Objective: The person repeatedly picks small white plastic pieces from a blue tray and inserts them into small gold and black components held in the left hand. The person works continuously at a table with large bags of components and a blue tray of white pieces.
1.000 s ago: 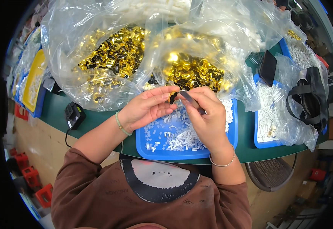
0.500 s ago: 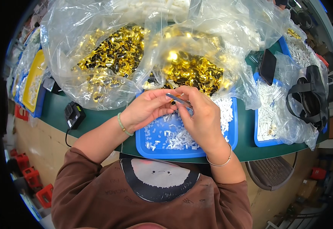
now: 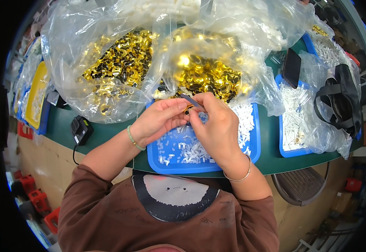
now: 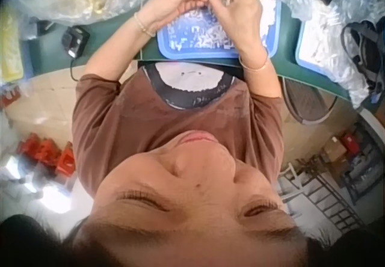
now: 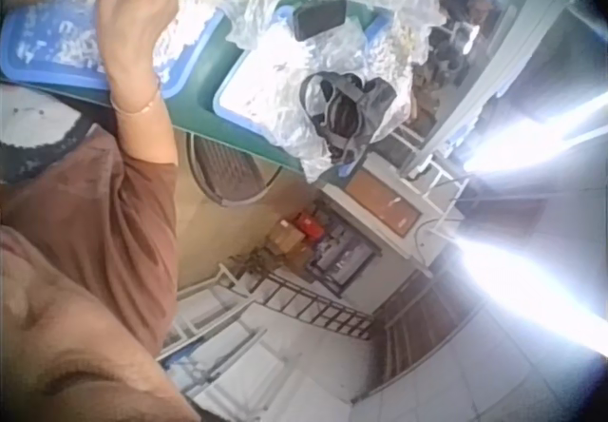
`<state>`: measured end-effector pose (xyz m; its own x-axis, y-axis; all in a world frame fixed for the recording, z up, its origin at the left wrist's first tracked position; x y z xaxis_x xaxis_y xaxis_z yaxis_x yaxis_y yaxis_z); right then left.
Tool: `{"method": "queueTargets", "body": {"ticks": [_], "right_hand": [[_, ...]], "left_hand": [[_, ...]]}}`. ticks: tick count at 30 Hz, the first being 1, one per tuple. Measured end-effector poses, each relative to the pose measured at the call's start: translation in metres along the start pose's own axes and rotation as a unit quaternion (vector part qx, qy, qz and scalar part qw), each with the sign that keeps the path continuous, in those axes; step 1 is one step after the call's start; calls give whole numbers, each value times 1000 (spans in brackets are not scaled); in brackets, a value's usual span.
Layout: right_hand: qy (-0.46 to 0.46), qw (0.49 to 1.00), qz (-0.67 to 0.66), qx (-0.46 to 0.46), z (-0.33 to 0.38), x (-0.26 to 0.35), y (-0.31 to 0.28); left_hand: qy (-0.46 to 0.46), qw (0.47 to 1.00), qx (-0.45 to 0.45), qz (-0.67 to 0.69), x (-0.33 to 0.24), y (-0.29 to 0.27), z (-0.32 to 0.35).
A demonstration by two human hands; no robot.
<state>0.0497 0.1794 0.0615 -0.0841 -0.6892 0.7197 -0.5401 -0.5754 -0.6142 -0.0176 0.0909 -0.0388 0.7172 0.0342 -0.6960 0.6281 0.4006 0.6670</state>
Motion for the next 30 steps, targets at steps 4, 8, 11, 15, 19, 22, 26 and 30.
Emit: {"method": "queueTargets", "body": {"ticks": [4, 8, 11, 15, 19, 22, 26, 30], "right_hand": [[44, 998, -39, 18, 0, -7, 1], [19, 1000, -7, 4, 0, -3, -1], [-7, 1000, 11, 1, 0, 1, -1], [46, 994, -83, 46, -2, -10, 4], [42, 997, -45, 44, -2, -8, 3], [6, 999, -24, 29, -1, -5, 3], [3, 1000, 13, 25, -1, 0, 2], [1, 999, 28, 26, -1, 0, 2]], "left_hand": [[3, 1000, 15, 27, -1, 3, 1], [3, 1000, 15, 11, -1, 3, 0], [7, 1000, 14, 1, -1, 4, -1], [7, 1000, 11, 7, 2, 0, 0], [3, 1000, 16, 21, 3, -3, -2], [-2, 1000, -1, 10, 1, -1, -1], [1, 1000, 8, 1, 2, -1, -1], [2, 1000, 6, -18, 1, 0, -1]]}}
Point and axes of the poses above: each hand's wrist, its own z-axis away from the middle knuckle, its own y-axis out of the palm, x = y × z, the point moved 9 cm from there along -z, towards the middle knuckle
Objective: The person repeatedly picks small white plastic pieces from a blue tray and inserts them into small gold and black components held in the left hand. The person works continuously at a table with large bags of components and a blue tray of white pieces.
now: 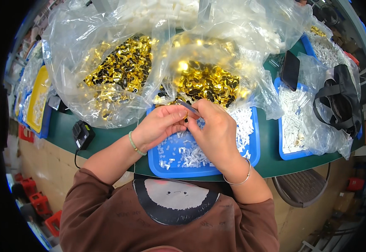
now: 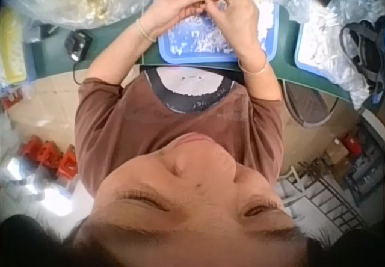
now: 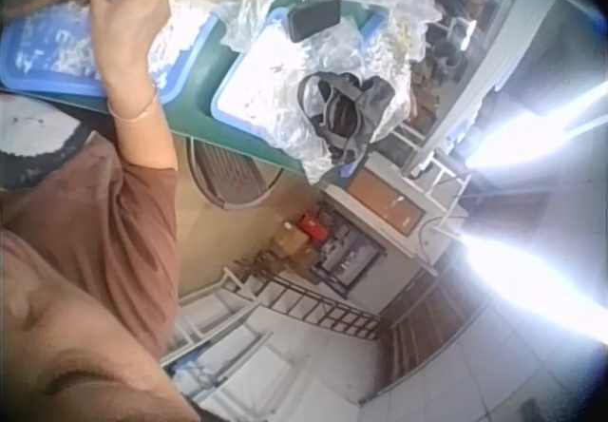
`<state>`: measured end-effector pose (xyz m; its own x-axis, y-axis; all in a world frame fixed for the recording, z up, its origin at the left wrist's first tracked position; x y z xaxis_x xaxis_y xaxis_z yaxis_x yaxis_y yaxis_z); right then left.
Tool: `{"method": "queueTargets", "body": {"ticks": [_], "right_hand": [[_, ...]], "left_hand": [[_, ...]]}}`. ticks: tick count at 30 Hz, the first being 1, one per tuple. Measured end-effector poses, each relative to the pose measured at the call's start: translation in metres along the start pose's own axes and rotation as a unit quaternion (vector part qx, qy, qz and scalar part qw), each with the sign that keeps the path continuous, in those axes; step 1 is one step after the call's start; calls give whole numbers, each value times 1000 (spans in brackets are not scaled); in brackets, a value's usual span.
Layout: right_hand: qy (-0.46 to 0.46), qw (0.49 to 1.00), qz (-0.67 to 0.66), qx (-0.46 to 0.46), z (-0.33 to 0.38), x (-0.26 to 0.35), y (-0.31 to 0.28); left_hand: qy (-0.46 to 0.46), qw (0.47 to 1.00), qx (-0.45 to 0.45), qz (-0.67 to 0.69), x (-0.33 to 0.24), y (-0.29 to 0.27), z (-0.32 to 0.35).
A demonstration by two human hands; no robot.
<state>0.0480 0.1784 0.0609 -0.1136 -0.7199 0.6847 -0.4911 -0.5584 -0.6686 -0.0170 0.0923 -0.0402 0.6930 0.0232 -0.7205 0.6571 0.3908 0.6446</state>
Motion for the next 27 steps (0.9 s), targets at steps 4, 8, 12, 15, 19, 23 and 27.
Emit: {"method": "queueTargets", "body": {"ticks": [4, 8, 12, 15, 19, 23, 27], "right_hand": [[7, 999, -29, 22, -2, -2, 0], [13, 999, -24, 20, -2, -4, 0], [-2, 1000, 27, -8, 1, 2, -2], [9, 1000, 8, -6, 0, 0, -1], [26, 1000, -13, -1, 0, -4, 0], [73, 995, -70, 26, -2, -15, 3], [111, 979, -153, 70, -1, -21, 7]], "left_hand": [[0, 1000, 5, 3, 0, 0, 1], [-3, 1000, -6, -4, 2, -2, 1], [-5, 1000, -19, -23, 0, 0, 1], [5, 999, -7, -35, -4, 3, 1], [8, 999, 5, -31, -1, 4, 1], [6, 1000, 17, -13, -6, 12, 3], [4, 999, 32, 42, -9, 10, 5]]}}
Point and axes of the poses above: each hand's wrist, its own z-axis away from the middle knuckle, its own y-axis out of the palm, x = y × z, the point moved 9 cm from there along -z, towards the middle knuckle
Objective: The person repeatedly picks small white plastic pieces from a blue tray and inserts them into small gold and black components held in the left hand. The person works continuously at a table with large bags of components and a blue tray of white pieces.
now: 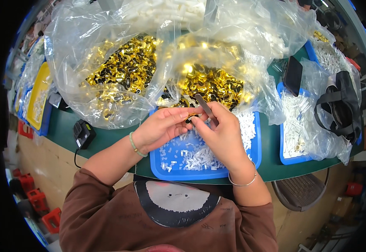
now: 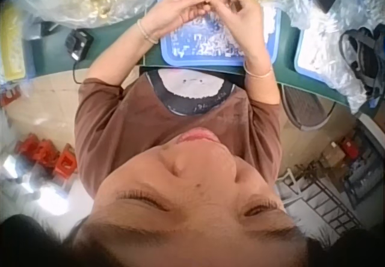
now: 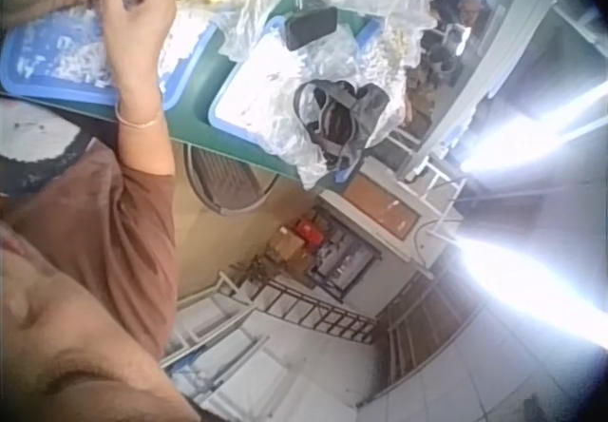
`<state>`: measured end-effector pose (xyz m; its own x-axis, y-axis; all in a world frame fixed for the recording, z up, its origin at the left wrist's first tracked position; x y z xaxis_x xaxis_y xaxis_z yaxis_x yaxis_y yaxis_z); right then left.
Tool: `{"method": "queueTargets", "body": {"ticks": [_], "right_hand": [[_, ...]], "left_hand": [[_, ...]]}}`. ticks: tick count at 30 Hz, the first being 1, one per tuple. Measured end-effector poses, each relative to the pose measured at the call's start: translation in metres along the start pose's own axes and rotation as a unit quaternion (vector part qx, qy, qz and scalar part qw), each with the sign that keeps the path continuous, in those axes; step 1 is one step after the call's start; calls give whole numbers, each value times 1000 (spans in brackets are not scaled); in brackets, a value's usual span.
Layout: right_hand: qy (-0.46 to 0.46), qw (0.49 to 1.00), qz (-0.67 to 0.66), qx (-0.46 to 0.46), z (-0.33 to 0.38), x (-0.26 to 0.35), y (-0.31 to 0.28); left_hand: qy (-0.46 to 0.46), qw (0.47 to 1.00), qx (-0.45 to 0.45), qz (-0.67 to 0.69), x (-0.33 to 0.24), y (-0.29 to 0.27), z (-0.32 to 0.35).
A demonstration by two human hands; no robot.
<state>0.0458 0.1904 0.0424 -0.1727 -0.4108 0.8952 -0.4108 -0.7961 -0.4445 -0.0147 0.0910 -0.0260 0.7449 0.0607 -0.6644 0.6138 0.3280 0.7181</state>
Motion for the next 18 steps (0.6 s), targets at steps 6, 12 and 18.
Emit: {"method": "queueTargets", "body": {"ticks": [6, 12, 18], "right_hand": [[-44, 999, -13, 1, 1, 2, -1], [-74, 997, 29, 21, 4, 12, 4], [-106, 990, 70, 64, 5, 19, 11]], "left_hand": [[2, 1000, -21, -10, -4, 0, 0], [22, 987, -61, -150, -3, -5, 3], [50, 970, -48, -232, -5, -3, 4]]}}
Point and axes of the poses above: each hand's wrist, its own z-axis away from the middle knuckle, its own y-axis out of the palm, x = y × z, the point moved 9 cm from there along -z, towards the middle knuckle
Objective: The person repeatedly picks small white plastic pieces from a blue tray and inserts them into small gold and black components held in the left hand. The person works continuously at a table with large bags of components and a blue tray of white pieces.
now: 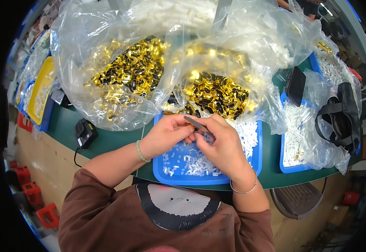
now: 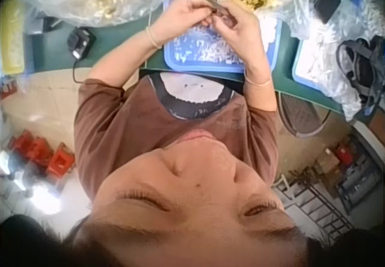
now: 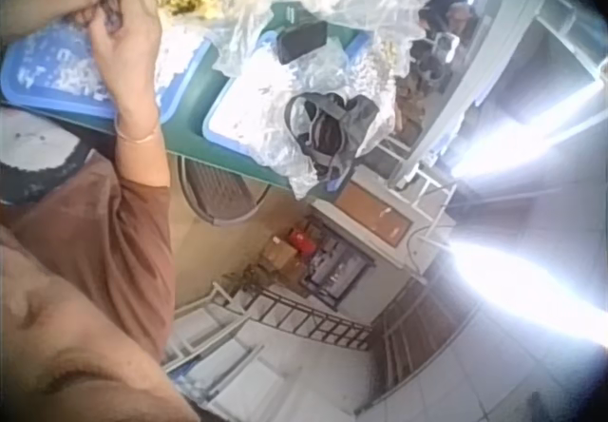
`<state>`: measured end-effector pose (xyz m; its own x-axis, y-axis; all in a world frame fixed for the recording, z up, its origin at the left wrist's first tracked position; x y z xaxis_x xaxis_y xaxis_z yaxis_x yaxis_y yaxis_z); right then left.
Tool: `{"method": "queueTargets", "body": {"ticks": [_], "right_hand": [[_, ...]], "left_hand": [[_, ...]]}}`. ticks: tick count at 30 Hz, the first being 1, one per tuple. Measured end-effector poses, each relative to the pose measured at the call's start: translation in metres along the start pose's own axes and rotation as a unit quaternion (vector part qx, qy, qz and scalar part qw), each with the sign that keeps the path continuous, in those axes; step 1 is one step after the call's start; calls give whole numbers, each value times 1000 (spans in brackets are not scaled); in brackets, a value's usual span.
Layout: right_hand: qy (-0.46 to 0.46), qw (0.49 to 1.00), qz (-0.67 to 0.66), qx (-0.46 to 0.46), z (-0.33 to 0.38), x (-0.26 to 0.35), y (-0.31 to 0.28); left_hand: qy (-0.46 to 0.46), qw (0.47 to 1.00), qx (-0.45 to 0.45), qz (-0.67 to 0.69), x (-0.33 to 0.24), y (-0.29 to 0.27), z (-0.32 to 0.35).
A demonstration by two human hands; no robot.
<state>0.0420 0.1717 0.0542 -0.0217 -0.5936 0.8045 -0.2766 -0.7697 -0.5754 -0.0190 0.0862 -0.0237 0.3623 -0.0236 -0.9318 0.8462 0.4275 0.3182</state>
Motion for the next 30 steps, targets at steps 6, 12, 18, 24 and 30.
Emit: {"method": "queueTargets", "body": {"ticks": [6, 12, 18, 24, 30], "right_hand": [[-10, 1000, 4, -11, -1, -1, -2], [-29, 999, 27, -6, 2, 1, 3], [-24, 999, 13, -44, 1, 0, -5], [-22, 1000, 17, -11, 0, 1, 1], [-6, 996, -31, -83, 2, -4, -12]], "left_hand": [[23, 999, 18, 20, -3, 0, -1], [19, 1000, -17, 1, -1, -2, 0], [19, 998, 13, 60, -1, 2, -1], [23, 1000, 6, 8, 6, -3, -4], [-10, 989, -4, 148, 9, -5, -3]]}}
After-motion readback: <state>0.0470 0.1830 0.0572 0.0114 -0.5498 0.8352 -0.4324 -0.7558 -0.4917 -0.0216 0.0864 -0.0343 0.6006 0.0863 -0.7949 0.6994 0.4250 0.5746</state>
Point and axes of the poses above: each hand's wrist, its own z-axis away from the middle knuckle, its own y-axis out of the palm, x = y × z, the point moved 9 cm from there along -z, towards the middle knuckle
